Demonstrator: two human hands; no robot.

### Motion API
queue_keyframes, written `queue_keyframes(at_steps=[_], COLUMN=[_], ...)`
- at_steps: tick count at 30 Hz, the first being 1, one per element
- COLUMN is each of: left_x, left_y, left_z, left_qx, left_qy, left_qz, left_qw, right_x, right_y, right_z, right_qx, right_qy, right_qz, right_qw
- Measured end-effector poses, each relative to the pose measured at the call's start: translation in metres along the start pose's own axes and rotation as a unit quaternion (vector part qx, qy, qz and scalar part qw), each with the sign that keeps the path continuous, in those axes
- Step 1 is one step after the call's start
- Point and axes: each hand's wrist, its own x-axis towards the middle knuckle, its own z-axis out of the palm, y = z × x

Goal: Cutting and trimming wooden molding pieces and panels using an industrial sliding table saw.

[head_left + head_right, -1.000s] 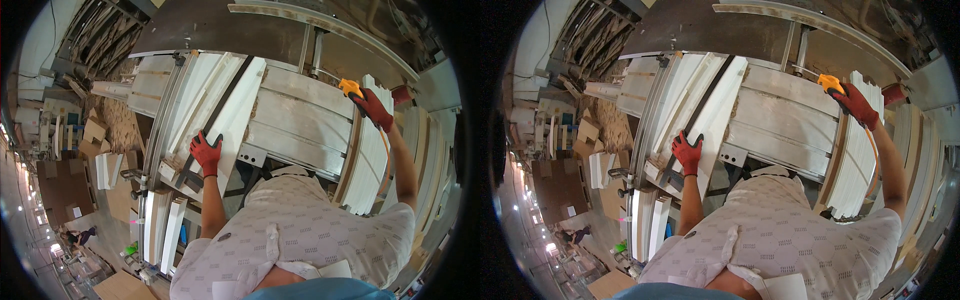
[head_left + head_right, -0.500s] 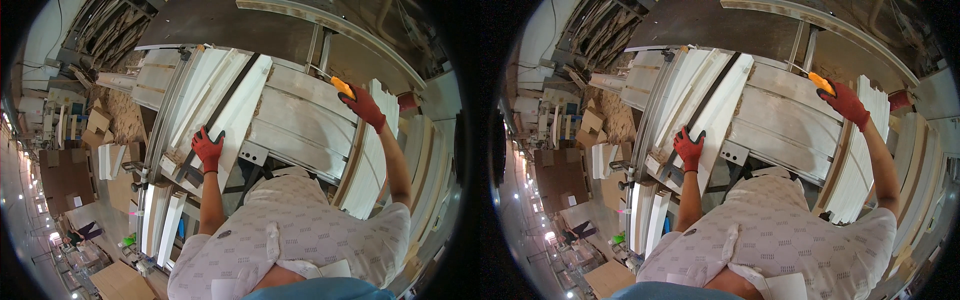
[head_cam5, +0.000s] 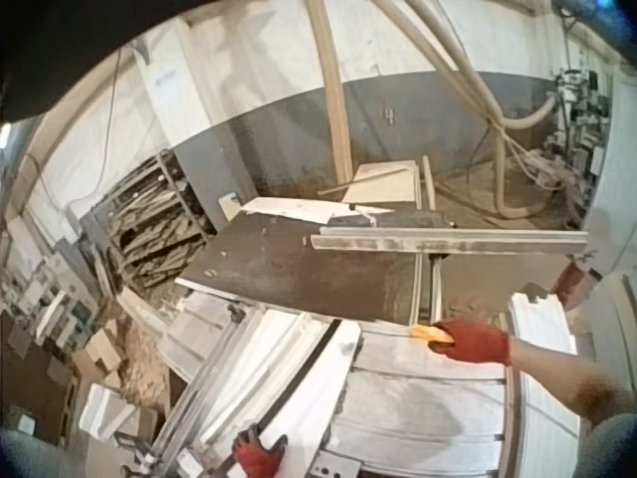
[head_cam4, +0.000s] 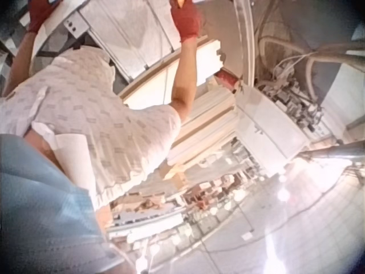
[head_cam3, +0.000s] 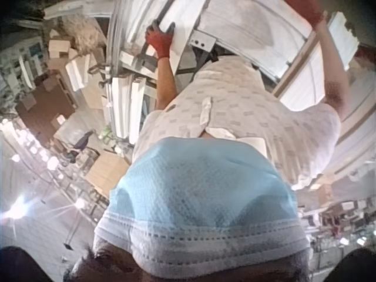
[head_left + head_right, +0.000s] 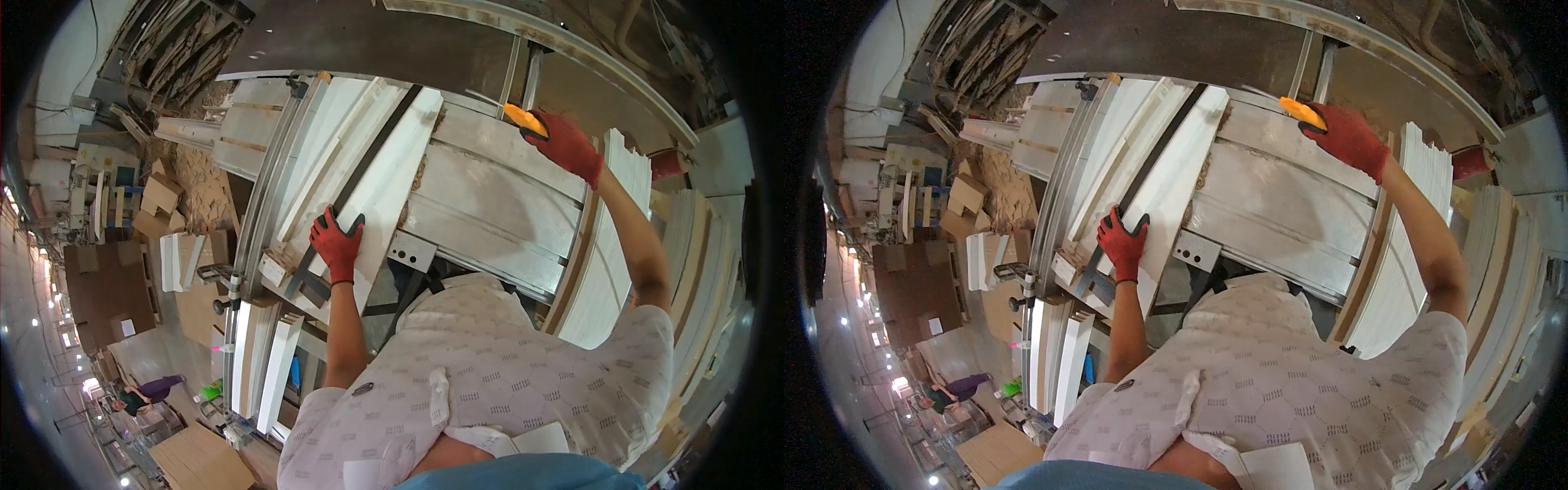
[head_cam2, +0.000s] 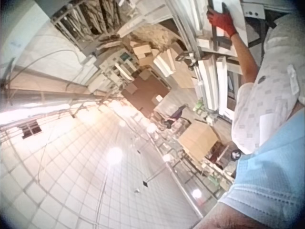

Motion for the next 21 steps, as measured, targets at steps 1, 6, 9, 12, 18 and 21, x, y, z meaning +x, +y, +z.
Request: queue_keyframes(at_steps=[1,6,9,12,18,21], left_x=[0.001,-0.006,-0.012,-0.026,-0.082,-0.104], left_y=[0.000,-0.012,-0.028,-0.003,0.009,-0.023], left_z=[-0.001,-0.001,0.002,-0.014,-0.027,-0.012], left_qx=[0.000,-0.005,-0.026,-0.058,-0.009,-0.112], left_qy=[-0.002,0.014,0.078,0.056,0.086,0.188], left_qz=[0.003,0.005,0.066,0.050,-0.038,-0.160], left_qw=[1.000,1.000,0.994,0.995,0.996,0.963], right_x=[-0.009,-0.082,-0.167,-0.285,-0.351,-0.363], right_y=[0.006,0.058,0.164,0.244,0.296,0.321], right_z=[0.001,0.000,0.016,0.026,0.060,0.042], right_qx=[-0.004,-0.059,-0.133,-0.134,0.148,0.144], right_qy=[0.020,0.085,0.058,0.116,0.144,0.182], right_qz=[0.011,0.216,0.350,0.421,0.515,0.430], right_qw=[1.000,0.971,0.925,0.890,0.832,0.872])
